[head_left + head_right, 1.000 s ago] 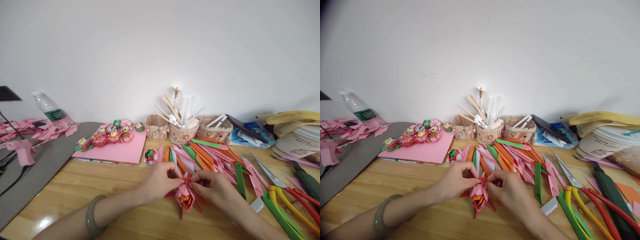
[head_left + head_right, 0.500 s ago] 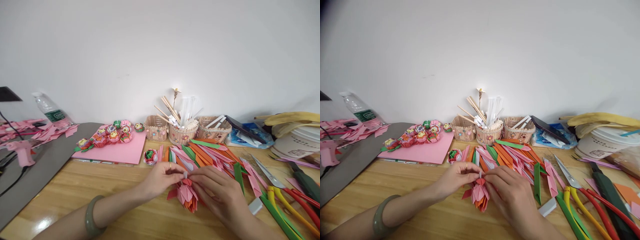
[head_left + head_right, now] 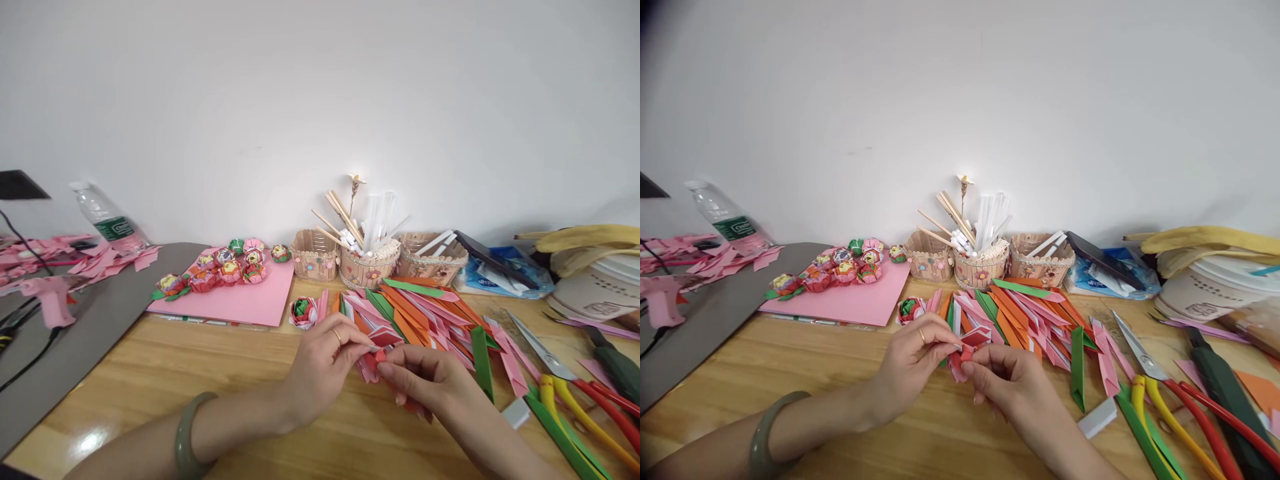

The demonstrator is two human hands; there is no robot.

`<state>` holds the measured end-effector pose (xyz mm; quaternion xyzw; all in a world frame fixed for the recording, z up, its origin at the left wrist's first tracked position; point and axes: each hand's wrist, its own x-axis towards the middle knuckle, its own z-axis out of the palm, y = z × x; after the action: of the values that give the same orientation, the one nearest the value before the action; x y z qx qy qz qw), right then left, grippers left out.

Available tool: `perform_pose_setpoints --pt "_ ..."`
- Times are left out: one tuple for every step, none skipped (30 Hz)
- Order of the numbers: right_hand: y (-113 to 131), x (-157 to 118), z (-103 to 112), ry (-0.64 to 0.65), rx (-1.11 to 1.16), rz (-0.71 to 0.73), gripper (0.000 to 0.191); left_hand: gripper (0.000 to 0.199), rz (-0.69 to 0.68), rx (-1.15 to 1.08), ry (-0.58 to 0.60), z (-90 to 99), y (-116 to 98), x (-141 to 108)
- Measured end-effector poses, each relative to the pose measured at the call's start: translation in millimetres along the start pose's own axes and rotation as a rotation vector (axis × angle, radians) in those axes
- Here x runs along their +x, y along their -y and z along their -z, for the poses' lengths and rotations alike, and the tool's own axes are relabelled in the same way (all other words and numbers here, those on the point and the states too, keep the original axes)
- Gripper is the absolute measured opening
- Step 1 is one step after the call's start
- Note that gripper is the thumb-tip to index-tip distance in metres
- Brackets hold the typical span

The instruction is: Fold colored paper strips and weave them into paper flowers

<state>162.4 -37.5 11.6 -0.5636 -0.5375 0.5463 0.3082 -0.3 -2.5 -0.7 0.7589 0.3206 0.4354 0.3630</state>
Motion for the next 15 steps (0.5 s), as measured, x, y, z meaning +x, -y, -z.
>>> perform_pose_setpoints --pt "-2 1 -1 -0.001 0.021 -0.029 0.043 0.015 0.038 -0.009 -0.003 -0.7 0 1" --pt "-4 1 -2 -0.002 0.041 -0.05 0.044 0.014 0.075 -0.016 -0.006 -1.2 0 1" --pt "-6 1 -3 -0.001 0.058 -0.065 0.043 0.014 0.111 -0.022 -0.01 -1.5 0 2" --pt "-7 1 -3 0.002 0.072 -0.072 0.042 0.014 0.145 -0.028 -0.016 -1.8 0 3" --pt "-7 0 -4 0.004 0.085 -0.073 0.041 0.014 0.175 -0.036 -0.022 -1.9 0 3" --pt "-7 0 -5 0.002 0.095 -0.068 0.04 0.014 0.201 -0.049 -0.026 -2.0 1 4" --pt "-6 0 -5 0.0 0.102 -0.064 0.039 0.014 0.224 -0.072 -0.029 -2.1 2 4" --pt "-6 0 -5 -0.007 0.107 -0.061 0.039 0.014 0.246 -0.103 -0.031 -2.3 3 5" --pt "-5 1 -5 -0.015 0.109 -0.065 0.039 0.013 0.267 -0.141 -0.034 -2.5 5 5" --pt "-5 1 -5 -0.022 0.108 -0.071 0.039 0.013 0.289 -0.18 -0.037 -2.7 6 6" --pt "-6 2 -5 -0.026 0.103 -0.079 0.039 0.013 0.312 -0.219 -0.041 -3.0 7 6" --pt "-7 3 -5 -0.03 0.096 -0.083 0.04 0.013 0.335 -0.257 -0.046 -3.3 8 6" --pt "-9 5 -5 -0.033 0.088 -0.082 0.04 0.014 0.354 -0.292 -0.05 -3.6 9 6" --pt "-11 5 -5 -0.039 0.081 -0.078 0.04 0.015 0.369 -0.32 -0.053 -3.8 9 6" --pt "-13 6 -5 -0.045 0.072 -0.072 0.04 0.016 0.379 -0.341 -0.058 -4.0 9 6"
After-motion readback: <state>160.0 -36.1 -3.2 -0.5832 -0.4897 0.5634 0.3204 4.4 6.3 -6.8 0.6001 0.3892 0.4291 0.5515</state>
